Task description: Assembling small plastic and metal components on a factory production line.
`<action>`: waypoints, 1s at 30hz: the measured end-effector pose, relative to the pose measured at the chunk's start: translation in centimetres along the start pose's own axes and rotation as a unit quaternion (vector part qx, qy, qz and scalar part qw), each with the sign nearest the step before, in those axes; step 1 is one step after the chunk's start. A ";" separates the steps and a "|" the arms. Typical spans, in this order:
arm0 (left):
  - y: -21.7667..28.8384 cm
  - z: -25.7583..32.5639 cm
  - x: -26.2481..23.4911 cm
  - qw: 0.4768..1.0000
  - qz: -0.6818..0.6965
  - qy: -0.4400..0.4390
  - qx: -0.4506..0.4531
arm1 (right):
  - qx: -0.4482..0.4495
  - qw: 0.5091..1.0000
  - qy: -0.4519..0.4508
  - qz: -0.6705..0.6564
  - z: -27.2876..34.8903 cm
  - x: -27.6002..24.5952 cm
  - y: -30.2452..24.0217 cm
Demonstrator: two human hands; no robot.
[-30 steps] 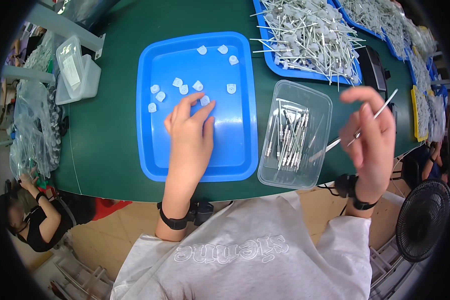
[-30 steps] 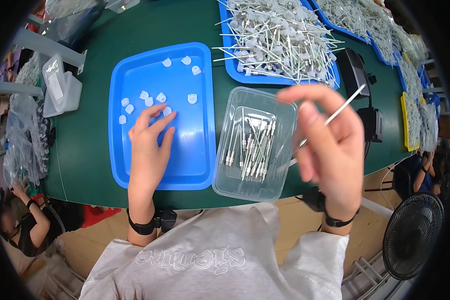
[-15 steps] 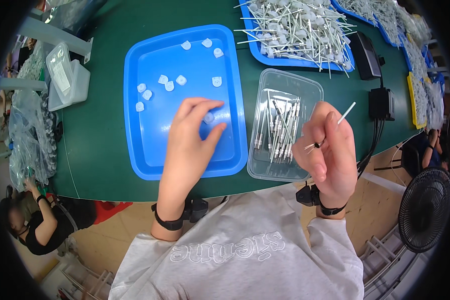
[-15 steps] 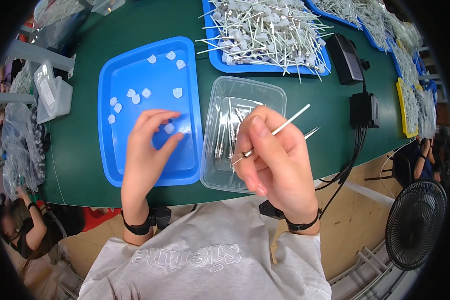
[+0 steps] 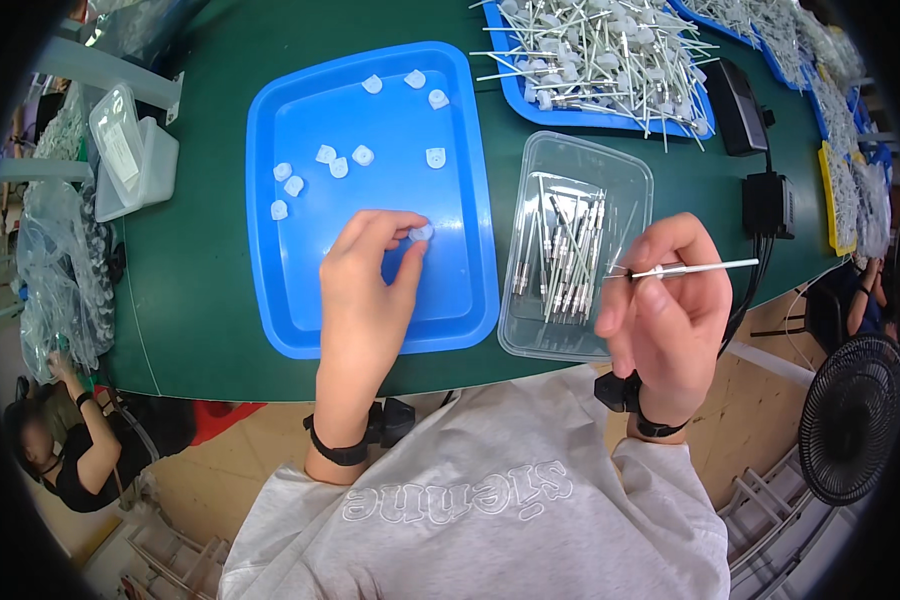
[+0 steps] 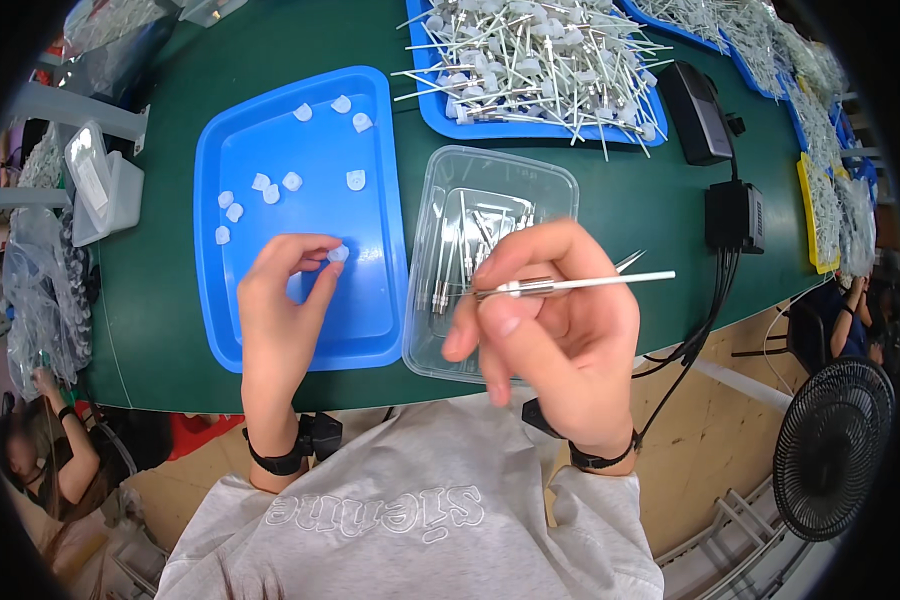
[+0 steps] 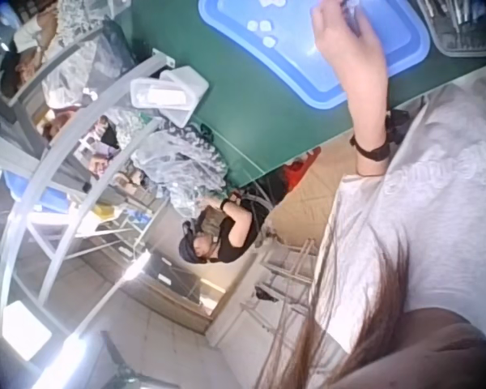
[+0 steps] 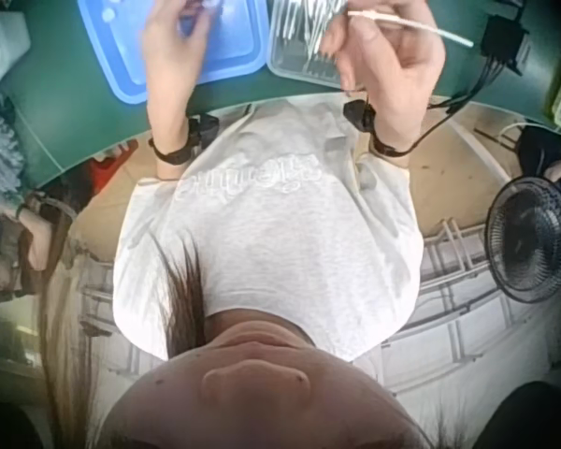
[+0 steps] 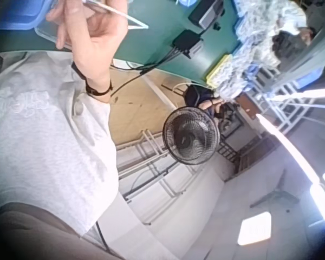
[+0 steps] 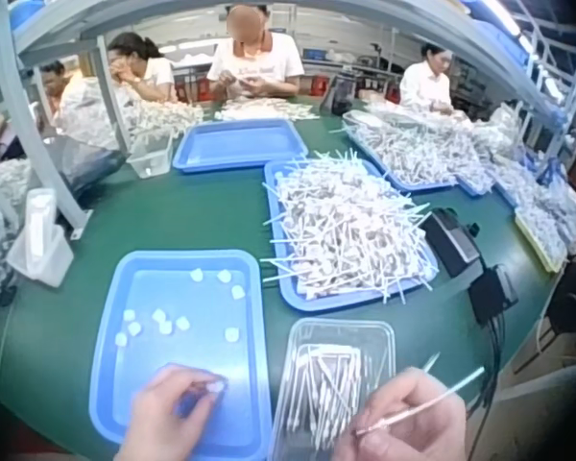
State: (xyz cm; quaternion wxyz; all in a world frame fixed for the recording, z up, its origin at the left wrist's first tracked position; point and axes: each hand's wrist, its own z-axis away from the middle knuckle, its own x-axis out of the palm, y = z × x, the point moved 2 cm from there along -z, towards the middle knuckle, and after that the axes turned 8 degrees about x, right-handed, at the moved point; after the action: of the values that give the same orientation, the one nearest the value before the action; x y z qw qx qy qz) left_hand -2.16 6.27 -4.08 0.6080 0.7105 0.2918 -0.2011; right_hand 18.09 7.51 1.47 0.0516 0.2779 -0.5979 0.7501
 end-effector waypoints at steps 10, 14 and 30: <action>4.0 -0.3 -1.3 0.962 0.262 0.010 0.072 | -0.070 0.995 -0.047 0.042 0.1 0.2 0.2; 5.4 -0.1 -1.6 0.889 0.453 -0.053 0.052 | -0.116 0.986 -0.071 0.096 -0.2 0.3 0.0; 6.6 1.8 -1.8 0.771 0.633 -0.069 0.013 | -0.295 0.890 -0.128 0.322 1.0 2.7 -1.9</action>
State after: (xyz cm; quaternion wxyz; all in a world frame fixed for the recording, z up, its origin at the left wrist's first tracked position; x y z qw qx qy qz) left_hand 0.98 3.64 1.67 0.6070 0.7265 -0.2690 0.1772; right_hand 16.92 6.43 4.50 -0.1898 0.1353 -0.8500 0.4724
